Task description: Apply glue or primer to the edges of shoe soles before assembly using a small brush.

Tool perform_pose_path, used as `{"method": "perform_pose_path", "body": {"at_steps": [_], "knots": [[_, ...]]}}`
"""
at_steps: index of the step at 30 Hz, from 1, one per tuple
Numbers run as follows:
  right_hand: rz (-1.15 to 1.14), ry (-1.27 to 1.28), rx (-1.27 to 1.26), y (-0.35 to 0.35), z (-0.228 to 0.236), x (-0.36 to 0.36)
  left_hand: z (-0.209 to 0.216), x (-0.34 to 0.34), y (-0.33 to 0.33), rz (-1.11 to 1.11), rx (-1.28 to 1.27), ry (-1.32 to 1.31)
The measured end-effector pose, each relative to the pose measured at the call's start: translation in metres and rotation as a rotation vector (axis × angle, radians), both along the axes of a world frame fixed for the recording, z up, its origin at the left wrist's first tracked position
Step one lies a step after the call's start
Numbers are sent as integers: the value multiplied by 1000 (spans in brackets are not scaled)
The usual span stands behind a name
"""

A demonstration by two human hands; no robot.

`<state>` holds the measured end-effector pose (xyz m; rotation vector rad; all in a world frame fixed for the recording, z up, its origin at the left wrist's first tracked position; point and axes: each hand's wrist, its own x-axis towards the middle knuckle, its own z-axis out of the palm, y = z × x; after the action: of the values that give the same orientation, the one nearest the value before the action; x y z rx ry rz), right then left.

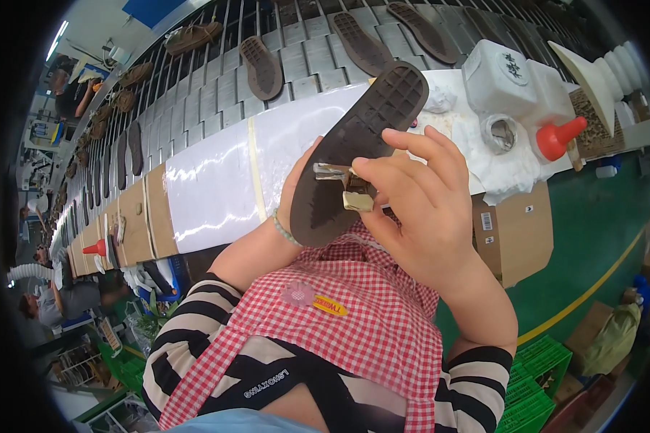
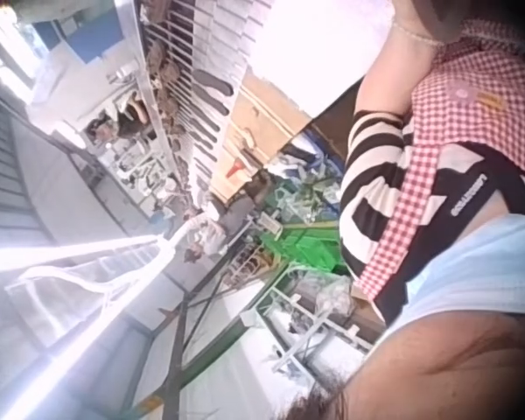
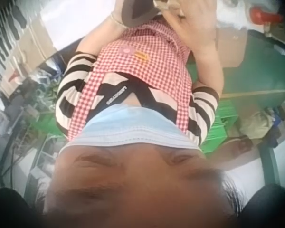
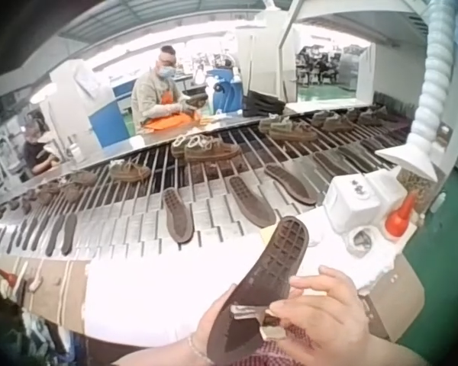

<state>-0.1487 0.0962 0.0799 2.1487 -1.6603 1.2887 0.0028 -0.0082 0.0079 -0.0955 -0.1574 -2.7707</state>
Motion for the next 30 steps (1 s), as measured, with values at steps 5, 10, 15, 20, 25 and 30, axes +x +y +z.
{"method": "perform_pose_path", "body": {"at_steps": [5, 10, 15, 20, 25, 30], "knots": [[43, 25, 40, 1, -1, 5, 12, 2, 7, 38, 28, -126], [153, 23, 108, 7, 2, 9, 1, 3, 4, 12, -1, -57], [70, 24, 64, 4, -1, 7, 9, -2, 7, 32, 4, -214], [240, 28, 131, 7, -3, 12, -3, -3, 1, 70, 44, -232], [318, 93, 198, 10, 0, 9, -7, -3, 1, 44, 67, -183], [344, 145, 230, 13, 7, 9, -4, -1, 2, -116, 112, 4]]}}
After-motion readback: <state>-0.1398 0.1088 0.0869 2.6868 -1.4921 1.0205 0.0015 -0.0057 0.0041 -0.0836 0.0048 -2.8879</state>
